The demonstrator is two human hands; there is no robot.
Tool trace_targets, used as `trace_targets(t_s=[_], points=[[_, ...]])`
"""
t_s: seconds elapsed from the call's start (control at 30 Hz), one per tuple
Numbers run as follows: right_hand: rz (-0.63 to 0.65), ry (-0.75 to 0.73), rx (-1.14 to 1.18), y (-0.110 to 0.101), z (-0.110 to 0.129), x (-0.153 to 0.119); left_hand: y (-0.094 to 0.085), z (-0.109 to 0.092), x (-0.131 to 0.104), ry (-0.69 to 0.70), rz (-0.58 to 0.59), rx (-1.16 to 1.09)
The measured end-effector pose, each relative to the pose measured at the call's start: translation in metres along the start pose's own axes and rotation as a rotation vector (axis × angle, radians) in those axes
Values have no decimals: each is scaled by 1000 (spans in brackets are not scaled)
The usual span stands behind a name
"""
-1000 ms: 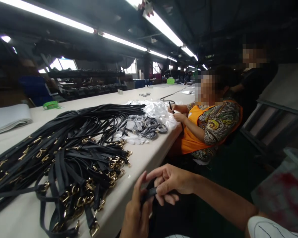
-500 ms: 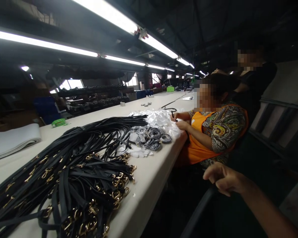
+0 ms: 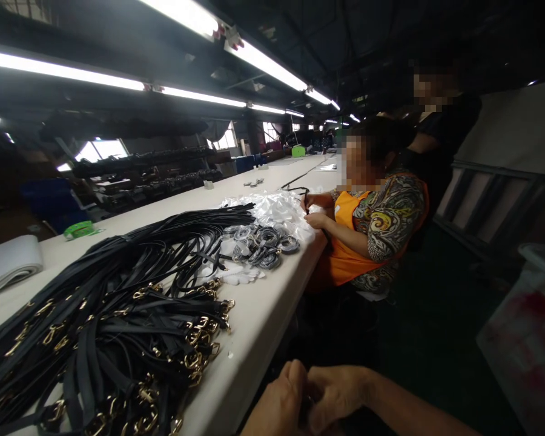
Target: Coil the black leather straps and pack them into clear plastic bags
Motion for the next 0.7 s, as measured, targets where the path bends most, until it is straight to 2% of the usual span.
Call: trace_targets(t_s=[0.1,0.17,0.23,0.3,0.43,0.57,0.63,0.7], points=[[-162,-46,113,-13,21,-15,-32,8,-12,-70,-126,-47],[-257,-87,137,-31,29,-32,-50,12,-24,-53,-34,-153],[-251,-65,145,-45,28,-41,-64,10,-31,-1,25,-201],[-201,-46,148,-50,26,-40,-71,5,-29,30,0,-138],[-32,16,92,-36,31,-22,-68,-13,-12,74,-35,-20],[200,71,51,-15,45,-2,-55,-23,7,82,-6,-98],[285,105,24,-12,50,2,-51,-19,14,85,17,-166],[289,136,-2,-18,53,0,-53,-6,18,91,-9,-191]])
Point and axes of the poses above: each hand's wrist, its own x-axis towards the middle knuckle, its own y-axis out of the palm, z = x × y, the point moved 2 cm from there along x, towards the middle knuckle, and after that the axes turned 5 degrees about y, right-handed, at the moved point
